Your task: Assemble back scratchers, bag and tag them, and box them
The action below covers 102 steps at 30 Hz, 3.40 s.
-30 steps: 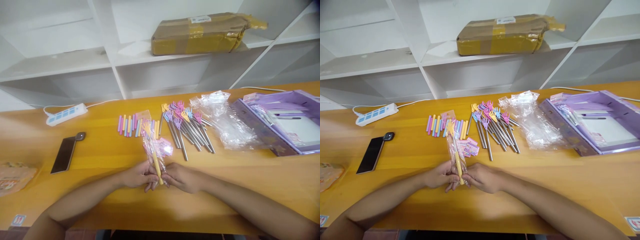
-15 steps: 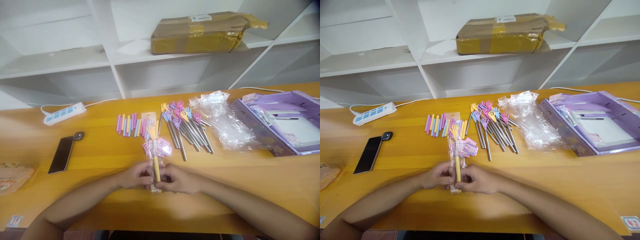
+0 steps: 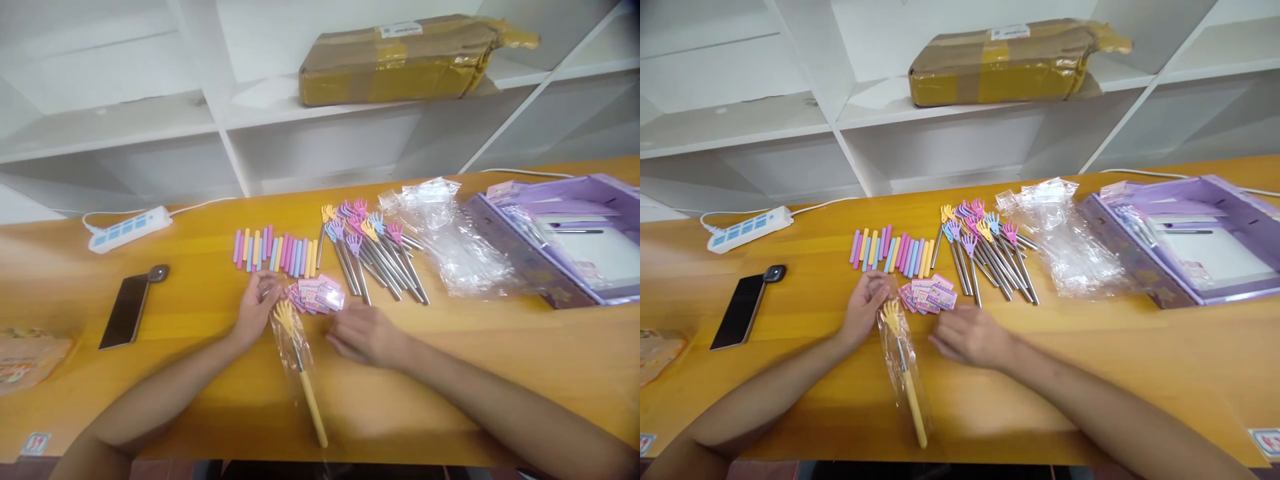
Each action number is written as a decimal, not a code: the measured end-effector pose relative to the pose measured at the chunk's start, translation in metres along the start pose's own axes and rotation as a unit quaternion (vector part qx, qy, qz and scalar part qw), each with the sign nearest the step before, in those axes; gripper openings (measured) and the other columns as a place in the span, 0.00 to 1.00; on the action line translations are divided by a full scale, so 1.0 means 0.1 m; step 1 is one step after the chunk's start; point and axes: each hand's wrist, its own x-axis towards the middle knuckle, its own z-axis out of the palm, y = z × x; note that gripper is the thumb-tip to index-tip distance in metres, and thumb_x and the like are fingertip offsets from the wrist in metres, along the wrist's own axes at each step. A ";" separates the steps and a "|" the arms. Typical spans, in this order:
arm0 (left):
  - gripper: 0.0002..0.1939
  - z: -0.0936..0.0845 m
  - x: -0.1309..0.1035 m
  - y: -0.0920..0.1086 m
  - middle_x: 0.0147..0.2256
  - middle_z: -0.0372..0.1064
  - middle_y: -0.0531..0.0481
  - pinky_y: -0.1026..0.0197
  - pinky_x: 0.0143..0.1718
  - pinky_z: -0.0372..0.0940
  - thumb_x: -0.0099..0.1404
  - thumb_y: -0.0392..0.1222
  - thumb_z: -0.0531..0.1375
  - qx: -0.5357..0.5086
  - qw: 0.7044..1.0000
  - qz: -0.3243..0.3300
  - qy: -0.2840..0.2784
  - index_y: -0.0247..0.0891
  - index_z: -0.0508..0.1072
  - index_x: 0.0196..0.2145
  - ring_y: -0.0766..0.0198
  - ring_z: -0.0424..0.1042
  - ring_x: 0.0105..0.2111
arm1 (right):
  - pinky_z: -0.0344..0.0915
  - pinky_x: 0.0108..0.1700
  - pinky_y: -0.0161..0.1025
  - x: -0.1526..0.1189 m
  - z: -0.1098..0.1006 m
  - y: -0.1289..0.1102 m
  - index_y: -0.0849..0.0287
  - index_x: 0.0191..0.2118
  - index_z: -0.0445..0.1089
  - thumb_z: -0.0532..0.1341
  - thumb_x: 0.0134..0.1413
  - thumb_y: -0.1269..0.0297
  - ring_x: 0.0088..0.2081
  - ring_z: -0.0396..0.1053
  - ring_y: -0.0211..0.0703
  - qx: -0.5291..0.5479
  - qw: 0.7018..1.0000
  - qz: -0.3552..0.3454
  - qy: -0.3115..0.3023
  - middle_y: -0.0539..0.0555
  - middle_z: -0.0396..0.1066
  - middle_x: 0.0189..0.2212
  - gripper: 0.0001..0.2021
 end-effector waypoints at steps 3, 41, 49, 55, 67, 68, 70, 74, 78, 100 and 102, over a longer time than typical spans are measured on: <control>0.23 0.02 -0.07 0.01 0.40 0.72 0.51 0.58 0.47 0.72 0.73 0.51 0.68 0.046 0.996 0.020 -0.072 0.44 0.69 0.59 0.61 0.75 0.40 | 0.58 0.40 0.42 0.00 -0.05 0.29 0.61 0.43 0.72 0.62 0.74 0.60 0.37 0.67 0.43 -0.141 0.988 0.064 0.021 0.56 0.73 0.37 0.09; 0.17 0.04 -0.18 0.01 0.39 0.77 0.47 0.59 0.39 0.66 0.84 0.56 0.49 0.105 0.974 0.016 -0.201 0.41 0.65 0.44 0.62 0.74 0.36 | 0.72 0.39 0.40 -0.02 0.05 0.17 0.56 0.53 0.74 0.60 0.71 0.72 0.38 0.75 0.43 0.061 0.982 0.100 0.147 0.56 0.76 0.38 0.10; 0.17 0.02 -0.18 0.02 0.41 0.77 0.47 0.57 0.44 0.68 0.82 0.56 0.54 0.120 0.975 -0.014 -0.189 0.40 0.69 0.53 0.59 0.76 0.40 | 0.74 0.41 0.41 0.26 0.41 0.16 0.55 0.58 0.69 0.60 0.75 0.63 0.39 0.77 0.44 0.074 0.981 0.140 0.115 0.57 0.79 0.42 0.11; 0.16 0.00 -0.19 0.04 0.48 0.77 0.43 0.54 0.53 0.70 0.81 0.53 0.57 0.055 0.977 -0.010 -0.207 0.39 0.70 0.56 0.57 0.78 0.46 | 0.72 0.41 0.42 0.25 0.36 0.30 0.56 0.56 0.70 0.57 0.77 0.56 0.37 0.74 0.44 0.041 0.972 0.209 0.100 0.57 0.78 0.40 0.12; 0.18 0.01 -0.09 -0.01 0.56 0.80 0.33 0.43 0.60 0.71 0.77 0.49 0.63 -0.181 0.945 -0.081 -0.260 0.35 0.73 0.57 0.45 0.81 0.56 | 0.69 0.39 0.40 0.22 0.31 0.33 0.55 0.57 0.69 0.59 0.75 0.63 0.34 0.72 0.41 0.065 0.977 0.166 0.117 0.55 0.77 0.38 0.10; 0.18 0.01 -0.08 0.00 0.55 0.80 0.33 0.43 0.61 0.70 0.76 0.48 0.63 -0.194 0.942 -0.088 -0.260 0.35 0.74 0.57 0.44 0.81 0.56 | 0.69 0.38 0.40 0.21 0.32 0.33 0.55 0.58 0.69 0.60 0.75 0.63 0.34 0.73 0.41 0.073 0.977 0.173 0.105 0.55 0.78 0.39 0.11; 0.19 0.01 -0.08 0.01 0.54 0.81 0.33 0.43 0.61 0.71 0.74 0.47 0.65 -0.210 0.939 -0.103 -0.253 0.34 0.74 0.57 0.44 0.81 0.56 | 0.69 0.38 0.39 0.20 0.35 0.33 0.54 0.60 0.68 0.61 0.74 0.63 0.34 0.72 0.40 0.089 0.973 0.187 0.098 0.55 0.78 0.41 0.13; 0.21 0.00 -0.07 0.02 0.54 0.81 0.35 0.45 0.60 0.72 0.71 0.45 0.67 -0.218 0.937 -0.121 -0.246 0.34 0.75 0.58 0.47 0.81 0.54 | 0.69 0.37 0.39 0.22 0.36 0.31 0.55 0.62 0.66 0.61 0.74 0.63 0.32 0.71 0.39 0.093 0.971 0.191 0.108 0.52 0.76 0.36 0.15; 0.21 -0.01 -0.07 0.01 0.56 0.79 0.34 0.45 0.61 0.71 0.73 0.46 0.66 -0.207 0.935 -0.120 -0.261 0.35 0.74 0.59 0.46 0.81 0.56 | 0.68 0.39 0.40 0.27 0.31 0.30 0.56 0.63 0.66 0.60 0.74 0.66 0.31 0.70 0.39 0.055 0.982 0.154 0.096 0.51 0.74 0.34 0.16; 0.29 0.03 -0.12 0.03 0.67 0.70 0.34 0.37 0.66 0.65 0.75 0.52 0.64 -0.183 0.923 -0.080 -0.329 0.43 0.64 0.68 0.43 0.75 0.63 | 0.63 0.42 0.42 0.29 0.25 0.30 0.57 0.59 0.67 0.56 0.69 0.74 0.39 0.70 0.43 0.059 0.992 0.066 0.090 0.55 0.75 0.41 0.16; 0.29 0.03 -0.13 0.04 0.68 0.68 0.36 0.38 0.66 0.66 0.74 0.51 0.65 -0.187 0.924 -0.083 -0.323 0.44 0.64 0.68 0.44 0.74 0.64 | 0.63 0.42 0.42 0.29 0.23 0.29 0.57 0.59 0.68 0.56 0.69 0.74 0.39 0.70 0.43 0.069 0.992 0.061 0.084 0.55 0.74 0.41 0.16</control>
